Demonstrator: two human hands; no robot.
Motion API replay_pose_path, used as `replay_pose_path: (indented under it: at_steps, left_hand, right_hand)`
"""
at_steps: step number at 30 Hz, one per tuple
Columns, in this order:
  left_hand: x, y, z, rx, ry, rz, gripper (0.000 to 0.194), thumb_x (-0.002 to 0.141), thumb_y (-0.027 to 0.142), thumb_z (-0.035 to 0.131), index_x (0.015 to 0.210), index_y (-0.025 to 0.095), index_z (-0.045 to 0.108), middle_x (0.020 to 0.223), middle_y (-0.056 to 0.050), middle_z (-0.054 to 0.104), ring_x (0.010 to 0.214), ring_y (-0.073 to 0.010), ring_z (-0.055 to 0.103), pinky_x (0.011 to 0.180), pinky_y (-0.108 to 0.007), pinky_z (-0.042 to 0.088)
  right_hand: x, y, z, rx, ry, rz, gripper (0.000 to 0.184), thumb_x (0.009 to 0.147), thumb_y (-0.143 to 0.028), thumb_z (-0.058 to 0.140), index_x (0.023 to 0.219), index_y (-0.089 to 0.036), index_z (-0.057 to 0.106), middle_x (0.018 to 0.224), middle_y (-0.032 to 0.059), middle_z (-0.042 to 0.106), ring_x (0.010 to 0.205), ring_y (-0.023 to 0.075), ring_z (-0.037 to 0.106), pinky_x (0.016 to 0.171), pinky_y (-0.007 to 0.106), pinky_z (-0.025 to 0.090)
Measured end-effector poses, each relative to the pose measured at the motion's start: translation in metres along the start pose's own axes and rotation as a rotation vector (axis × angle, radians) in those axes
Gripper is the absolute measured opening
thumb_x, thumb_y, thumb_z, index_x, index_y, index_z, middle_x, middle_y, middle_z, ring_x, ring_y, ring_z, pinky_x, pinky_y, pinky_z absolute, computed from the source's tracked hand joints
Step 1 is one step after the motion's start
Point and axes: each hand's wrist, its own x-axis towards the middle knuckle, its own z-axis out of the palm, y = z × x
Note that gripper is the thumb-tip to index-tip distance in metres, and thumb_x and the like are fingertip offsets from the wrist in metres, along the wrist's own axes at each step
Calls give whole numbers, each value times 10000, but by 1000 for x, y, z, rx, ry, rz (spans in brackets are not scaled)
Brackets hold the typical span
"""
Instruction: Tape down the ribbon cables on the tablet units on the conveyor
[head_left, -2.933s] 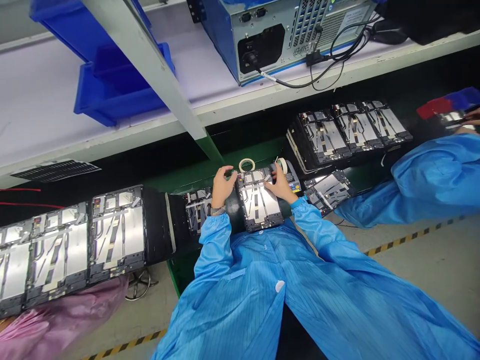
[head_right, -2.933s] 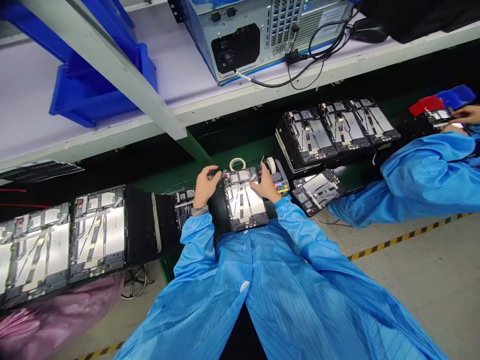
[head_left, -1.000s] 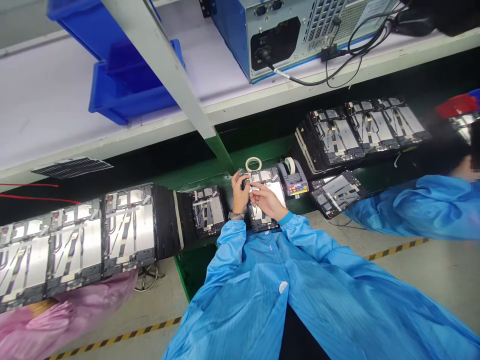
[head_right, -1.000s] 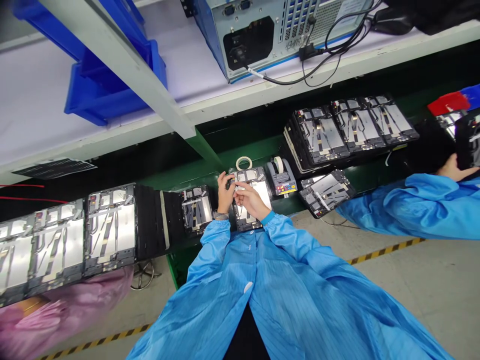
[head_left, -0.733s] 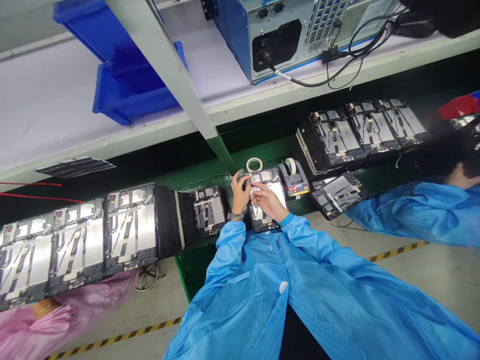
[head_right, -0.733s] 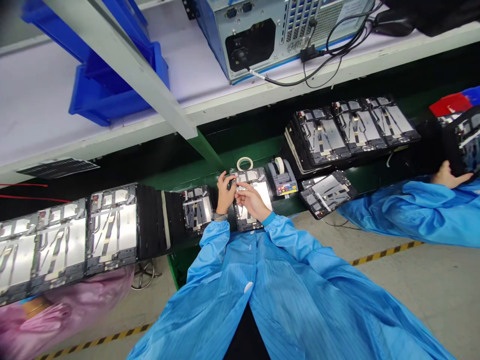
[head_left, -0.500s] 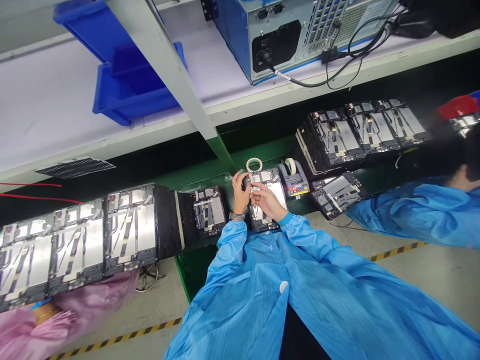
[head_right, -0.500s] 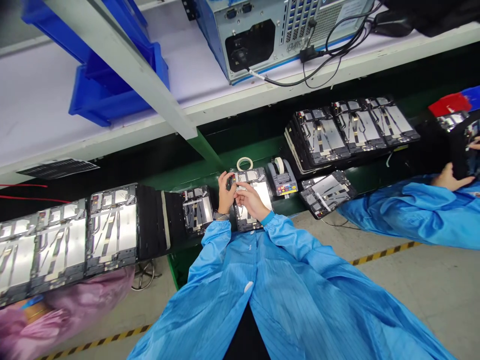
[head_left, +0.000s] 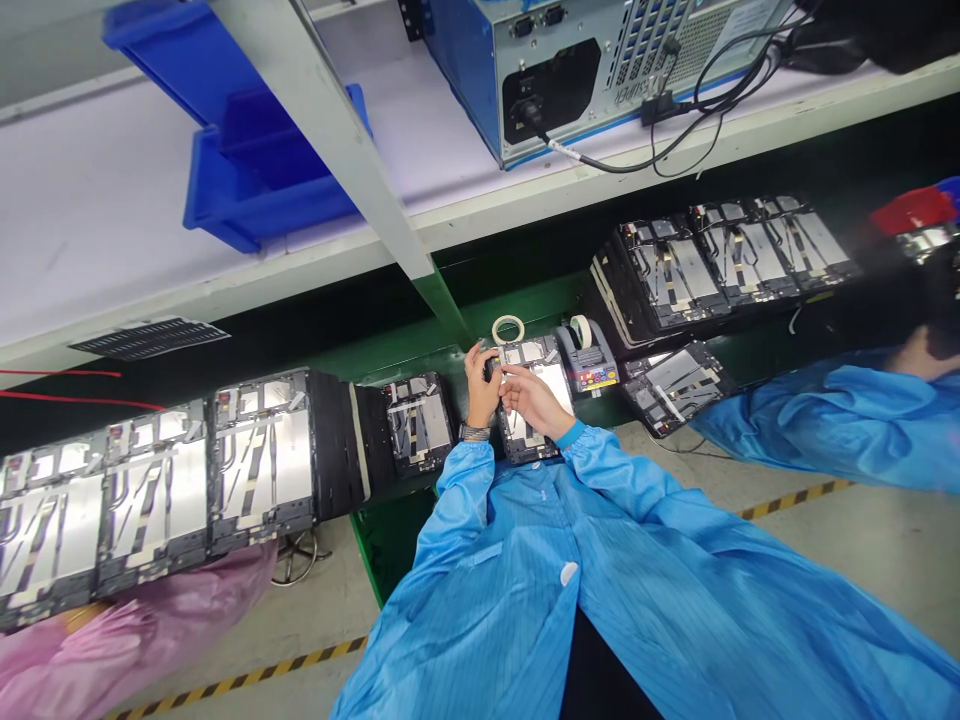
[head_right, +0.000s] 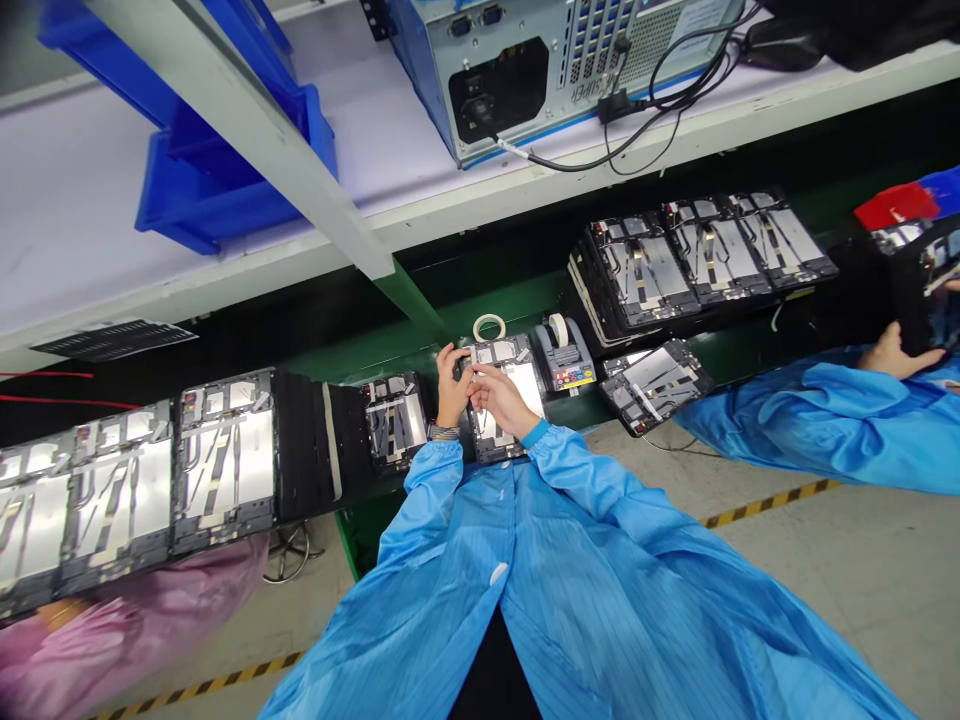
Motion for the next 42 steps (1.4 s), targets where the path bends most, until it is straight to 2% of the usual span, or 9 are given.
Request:
replay_pose_path:
  at_steps: [7,14,19,21,25,27,31,39,42]
  left_hand:
    - [1,-4,1,43,-16,18,211,979,217,579,1135,239,720,1564,-123,458,1507,-289,438,1292,-497,336]
    - [0,-7,0,125,-16,-3,226,976,215,594,1140,260,742,1547,-98,489,1474,-286,466,1280,-489,344]
    - [1,-5,-1,119,-20,-35,228,974,210,600,1138,276,745,1548,-88,495,1482,-298,459,1279,-521,341]
    - [2,-5,-2,110,-22,-46,222,974,210,604,1129,277,748,1543,-87,497,1487,-300,454,1282,-527,336]
    - [3,-7,-1,81,-21,-45,219,968,207,618,1127,278,752,1532,-88,500,1480,-300,458,1286,-524,333]
    - [3,-10,0,68,-15,-39,237,964,196,616,1142,276,751,1531,-91,498,1472,-295,465,1287,-519,334]
    - [3,-13,1,59,-5,-24,239,963,197,626,1152,263,756,1525,-106,501,1459,-290,478,1286,-504,338]
    - [7,-10,-5,91,-35,1,173,975,272,665,1119,275,761,1508,-99,521,1453,-289,491,1264,-492,367]
    - [15,-7,-11,141,-76,28,154,946,259,702,1084,274,767,1468,-97,544,1444,-294,497,1261,-497,352]
  right_hand:
    - [2,-6,1,73,-1,70,390,823,-283,721,1194,-195,640,733,17,706,600,161,597,573,270,450]
    - [6,-31,-2,217,39,346,243,955,-226,538,1127,-144,688,683,7,635,564,146,537,588,275,467]
    - [2,-46,-13,4,-15,411,328,953,-243,470,1127,-105,711,631,11,602,506,144,448,543,281,414]
    - [-1,-48,-16,-250,-39,327,338,933,-251,498,1140,-113,727,647,19,617,512,151,453,541,286,397]
    - [0,-52,-19,-1090,68,-211,419,947,-203,505,1296,-168,734,841,62,718,720,200,601,688,311,468]
    - [4,-57,-18,-1510,17,-390,482,990,-173,451,1403,-208,696,1024,97,747,909,235,656,812,333,485]
    - [11,-65,-12,-2044,-184,-386,525,1027,-151,412,1510,-223,605,1105,133,732,991,274,679,802,342,471]
    - [20,-71,-16,-2236,-440,-468,487,1019,-124,427,1477,-125,594,1169,198,725,1046,310,680,839,382,489]
    - [23,-81,-29,-2012,-298,-539,446,1006,-144,454,1376,-194,698,1094,130,746,1018,278,689,853,363,504]
